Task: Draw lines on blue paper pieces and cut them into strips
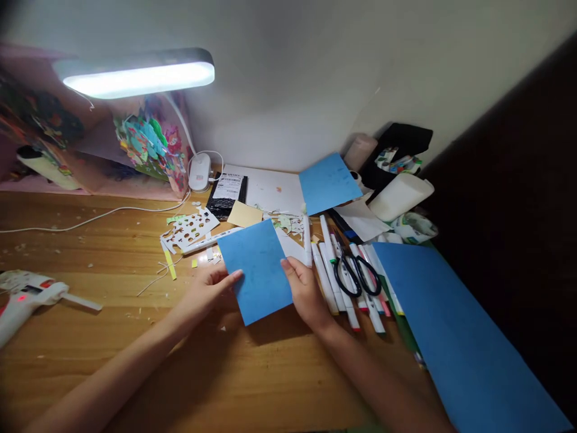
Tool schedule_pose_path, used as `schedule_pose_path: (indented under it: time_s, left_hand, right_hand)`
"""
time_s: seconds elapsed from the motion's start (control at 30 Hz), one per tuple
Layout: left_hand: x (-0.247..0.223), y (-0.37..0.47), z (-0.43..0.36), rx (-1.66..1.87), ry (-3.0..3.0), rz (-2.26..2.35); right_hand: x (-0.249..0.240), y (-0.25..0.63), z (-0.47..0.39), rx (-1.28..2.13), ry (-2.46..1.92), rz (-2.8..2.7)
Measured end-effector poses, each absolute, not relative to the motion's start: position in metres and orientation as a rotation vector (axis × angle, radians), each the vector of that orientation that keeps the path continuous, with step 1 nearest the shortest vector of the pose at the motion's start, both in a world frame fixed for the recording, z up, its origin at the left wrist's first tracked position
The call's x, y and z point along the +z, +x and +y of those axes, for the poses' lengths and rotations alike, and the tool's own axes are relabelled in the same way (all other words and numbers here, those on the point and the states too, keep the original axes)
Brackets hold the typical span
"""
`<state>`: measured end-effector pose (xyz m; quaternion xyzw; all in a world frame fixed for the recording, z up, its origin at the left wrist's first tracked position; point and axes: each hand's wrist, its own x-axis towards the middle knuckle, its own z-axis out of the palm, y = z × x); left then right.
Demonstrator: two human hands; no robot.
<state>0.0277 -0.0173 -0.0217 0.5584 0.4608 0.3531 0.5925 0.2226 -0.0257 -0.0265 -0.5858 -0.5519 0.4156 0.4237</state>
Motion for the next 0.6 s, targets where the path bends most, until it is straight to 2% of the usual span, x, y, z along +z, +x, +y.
schedule_pose_path:
  time_s: [0.2, 0.33, 0.37, 0.43, 0.5, 0.6]
  left_hand:
    - [0.011, 0.007, -0.04, 0.767, 1.533, 1.284]
    - [0.024, -0.073, -0.081, 0.797, 1.896, 2.104]
    - [0.022, -0.099, -0.092, 0.709, 1.861, 2.395]
    - [0.013, -0.148, -0.111, 0.266, 1.694, 2.841]
    - [0.0, -0.188, -0.124, -0.025, 1.582, 2.872]
    - [-0.009, -0.22, -0.131, 0.044, 1.63, 2.759]
  right_hand:
    - [-0.036, 0.24, -0.022, 0.994, -1.526, -1.334]
    - [-0.04, 0.243, -0.025, 1.141, -1.498, -1.282]
    - [-0.04, 0.242, -0.026, 1.182, -1.496, -1.288]
    - [-0.041, 0.24, -0.029, 1.222, -1.494, -1.313]
    - [-0.042, 0.238, -0.03, 1.206, -1.499, -1.357]
    - [-0.042, 0.233, -0.03, 1.108, -1.523, -1.433]
